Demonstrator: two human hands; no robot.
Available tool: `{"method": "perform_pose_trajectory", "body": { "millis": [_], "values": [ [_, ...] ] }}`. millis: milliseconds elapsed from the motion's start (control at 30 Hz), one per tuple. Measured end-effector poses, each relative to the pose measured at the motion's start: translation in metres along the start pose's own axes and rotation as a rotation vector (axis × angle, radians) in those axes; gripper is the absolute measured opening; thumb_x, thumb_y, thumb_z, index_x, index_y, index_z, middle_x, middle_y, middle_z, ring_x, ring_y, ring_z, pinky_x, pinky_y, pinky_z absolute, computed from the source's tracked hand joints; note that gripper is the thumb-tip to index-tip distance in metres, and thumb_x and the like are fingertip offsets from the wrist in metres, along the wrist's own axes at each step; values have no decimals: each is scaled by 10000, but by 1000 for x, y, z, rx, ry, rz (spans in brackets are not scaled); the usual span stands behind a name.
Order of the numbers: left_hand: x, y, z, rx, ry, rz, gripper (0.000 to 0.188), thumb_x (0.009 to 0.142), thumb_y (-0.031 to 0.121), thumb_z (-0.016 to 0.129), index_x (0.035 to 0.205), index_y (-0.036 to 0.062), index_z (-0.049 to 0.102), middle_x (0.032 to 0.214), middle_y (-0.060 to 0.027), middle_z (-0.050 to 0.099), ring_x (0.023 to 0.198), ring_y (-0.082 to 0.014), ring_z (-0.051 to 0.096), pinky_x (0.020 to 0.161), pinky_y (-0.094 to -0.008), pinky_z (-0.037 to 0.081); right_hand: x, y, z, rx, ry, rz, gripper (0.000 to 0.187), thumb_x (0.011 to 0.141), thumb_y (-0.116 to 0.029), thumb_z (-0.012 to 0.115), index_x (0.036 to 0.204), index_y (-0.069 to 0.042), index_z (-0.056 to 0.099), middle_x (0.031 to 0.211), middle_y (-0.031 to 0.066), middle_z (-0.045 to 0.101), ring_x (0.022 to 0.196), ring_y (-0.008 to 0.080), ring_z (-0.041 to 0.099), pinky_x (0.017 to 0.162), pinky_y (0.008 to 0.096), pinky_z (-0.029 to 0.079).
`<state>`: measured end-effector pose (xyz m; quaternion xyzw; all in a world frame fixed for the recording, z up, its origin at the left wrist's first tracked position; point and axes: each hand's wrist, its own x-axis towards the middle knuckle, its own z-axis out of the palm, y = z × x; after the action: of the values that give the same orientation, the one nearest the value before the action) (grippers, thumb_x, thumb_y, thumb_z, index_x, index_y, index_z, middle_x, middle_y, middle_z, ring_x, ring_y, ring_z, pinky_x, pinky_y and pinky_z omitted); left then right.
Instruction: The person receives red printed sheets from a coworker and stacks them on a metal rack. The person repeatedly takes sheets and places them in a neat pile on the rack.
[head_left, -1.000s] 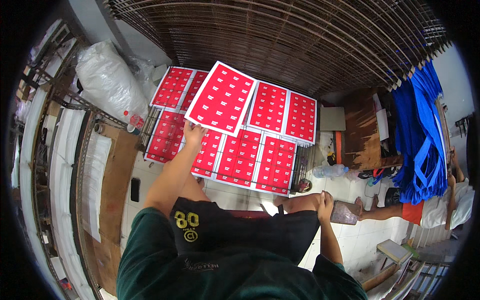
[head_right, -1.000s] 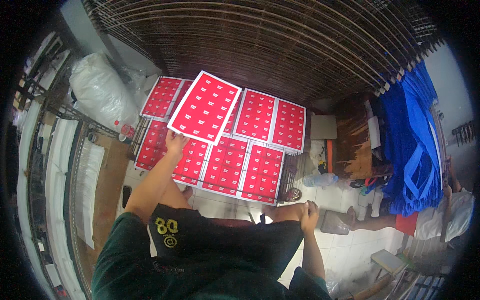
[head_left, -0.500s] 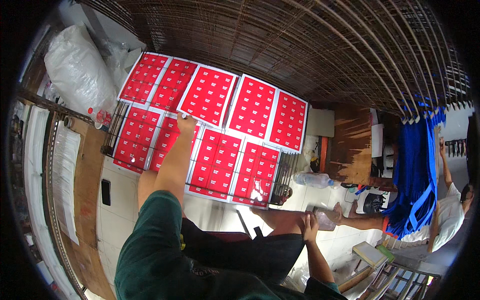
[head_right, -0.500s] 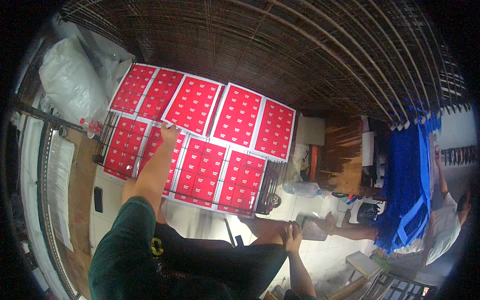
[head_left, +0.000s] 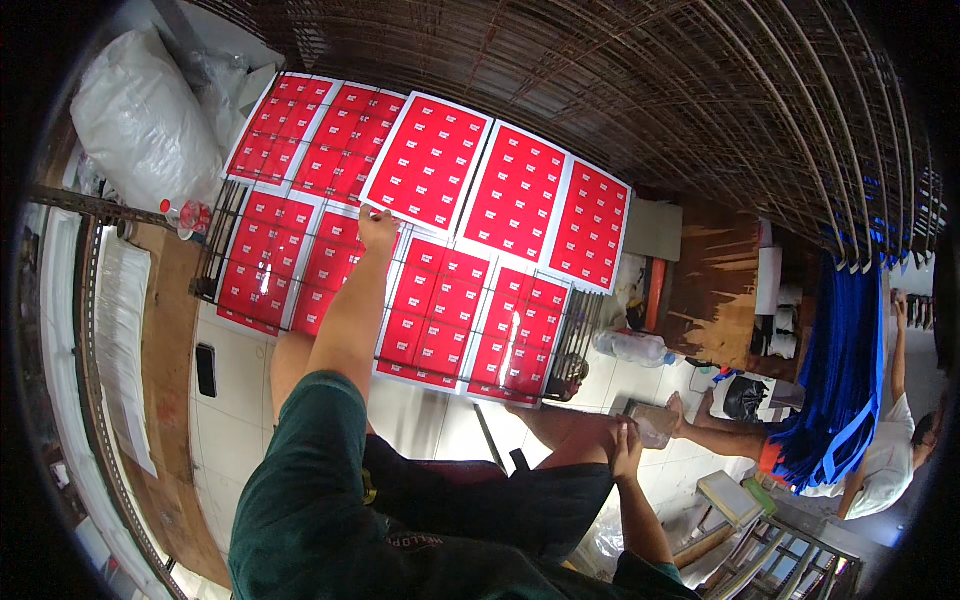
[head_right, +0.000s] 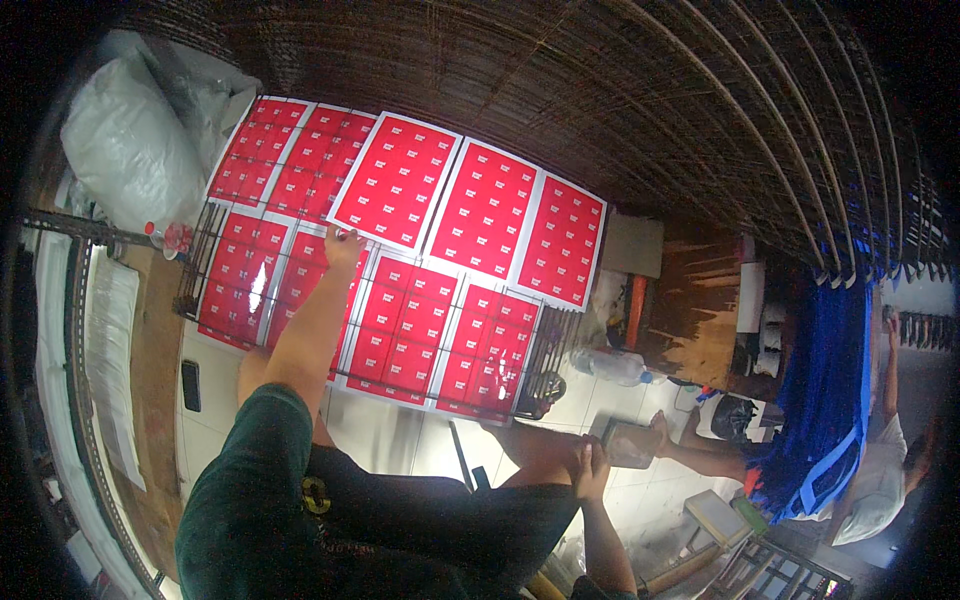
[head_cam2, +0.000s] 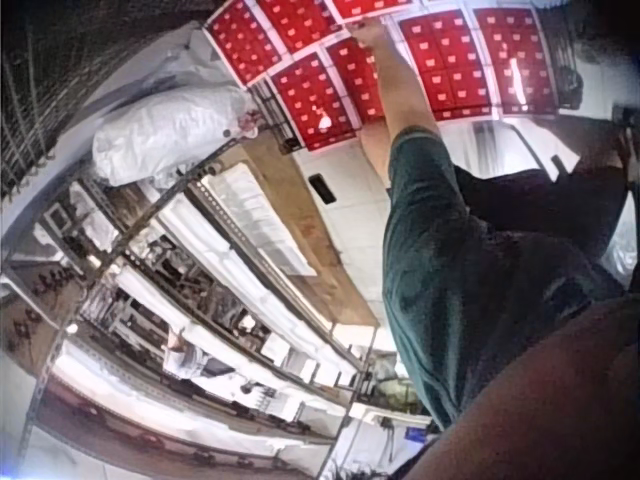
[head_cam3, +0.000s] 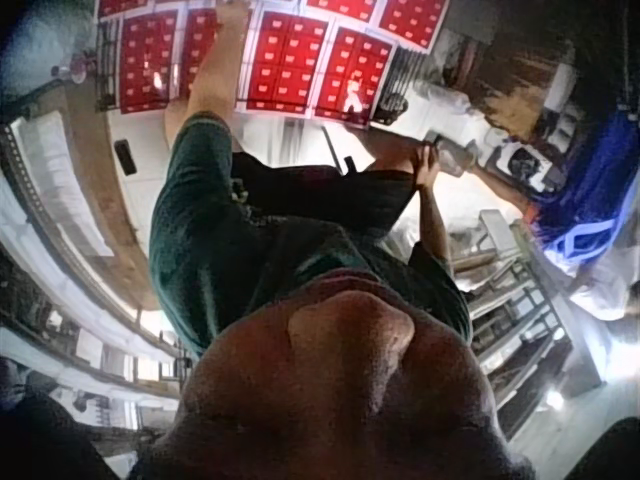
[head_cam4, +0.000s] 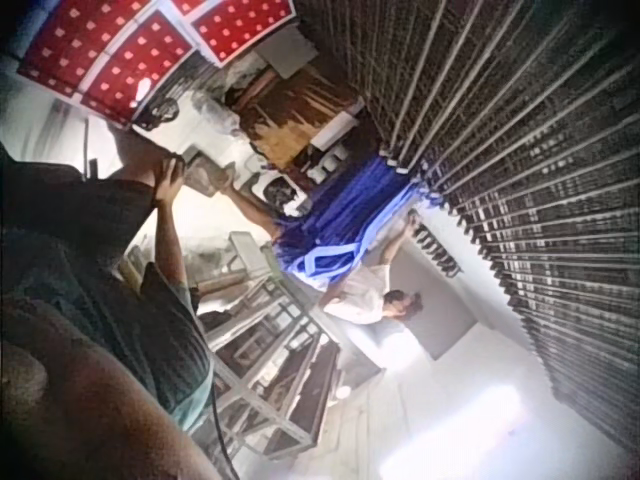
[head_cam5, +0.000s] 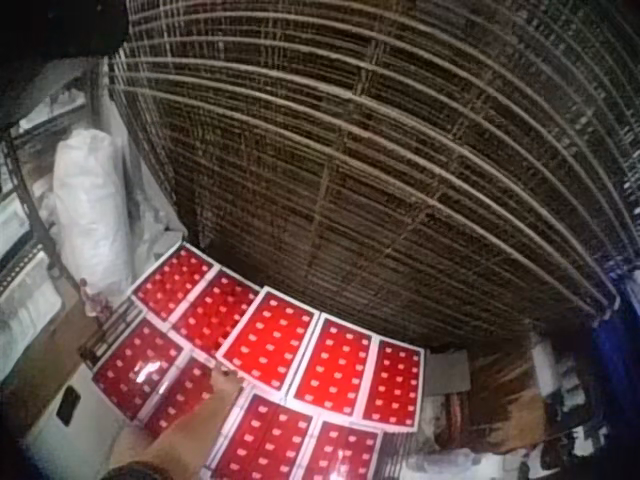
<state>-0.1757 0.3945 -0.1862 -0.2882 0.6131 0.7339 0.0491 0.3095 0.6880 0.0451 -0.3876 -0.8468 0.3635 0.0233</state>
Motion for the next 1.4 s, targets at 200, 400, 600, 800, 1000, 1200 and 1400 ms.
{"method": "perform_pose_trajectory", "body": {
  "millis": [200, 400, 600, 800, 1000, 1200, 1400],
  "values": [
    [-1, -8, -3, -20, -59, 70, 275, 798, -56, 519, 1040, -2, 399, 762, -124, 564, 611, -212, 632, 505, -296, 537, 1, 20, -2, -1, -22, 1, 438, 922, -350, 406, 1038, 52, 535, 1025, 156, 529, 950, 262, 509, 866, 335, 387],
    [6, -19, 0, -94, -50, 6, 277, 797, -59, 524, 1035, 4, 397, 755, -116, 551, 625, -217, 633, 485, -298, 522, 1, 15, -4, -39, -34, 13, 446, 922, -351, 403, 1044, 57, 538, 1028, 161, 539, 969, 256, 506, 867, 336, 384],
    [16, -28, -4, -26, -68, -9, 333, 819, -61, 510, 1089, 46, 347, 823, -110, 509, 731, -294, 634, 584, -348, 558, 3, 3, -3, 63, -53, 58, 454, 924, -352, 397, 1046, 62, 537, 1032, 165, 540, 989, 256, 504, 867, 337, 384],
    [19, -31, -2, -111, -37, -65, 346, 803, -17, 554, 1111, -13, 396, 838, -163, 580, 571, -211, 627, 453, -282, 503, -1, 2, 7, 236, 60, 132, 448, 926, -351, 391, 1037, 57, 541, 1014, 161, 545, 977, 260, 506, 865, 336, 383],
    [6, -53, -34, 299, 245, 132, 461, 760, 127, 645, 1142, -30, 439, 895, -161, 596, 766, -233, 605, 669, -343, 485, 0, -42, -1, 167, -44, 147, 447, 928, -353, 376, 1017, 49, 551, 1010, 169, 553, 980, 274, 513, 866, 345, 387],
    [-94, -6, -12, 219, -52, -236, 475, 734, 207, 689, 1129, 56, 473, 890, -121, 595, 766, -182, 588, 647, -352, 469, -28, -37, -14, -233, 205, -369, 397, 782, -43, 555, 1170, -22, 473, 969, 162, 578, 951, 252, 550, 803, 350, 414],
    [-186, 105, -5, 55, -597, -270, 327, 820, 293, 593, 1079, 125, 486, 976, -44, 548, 752, -144, 542, 667, -283, 453, -32, -93, -55, -357, 521, -589, 363, 769, 70, 497, 1105, -58, 547, 611, 100, 520, 507, 239, 535, 493, 307, 425]
  ]
}}
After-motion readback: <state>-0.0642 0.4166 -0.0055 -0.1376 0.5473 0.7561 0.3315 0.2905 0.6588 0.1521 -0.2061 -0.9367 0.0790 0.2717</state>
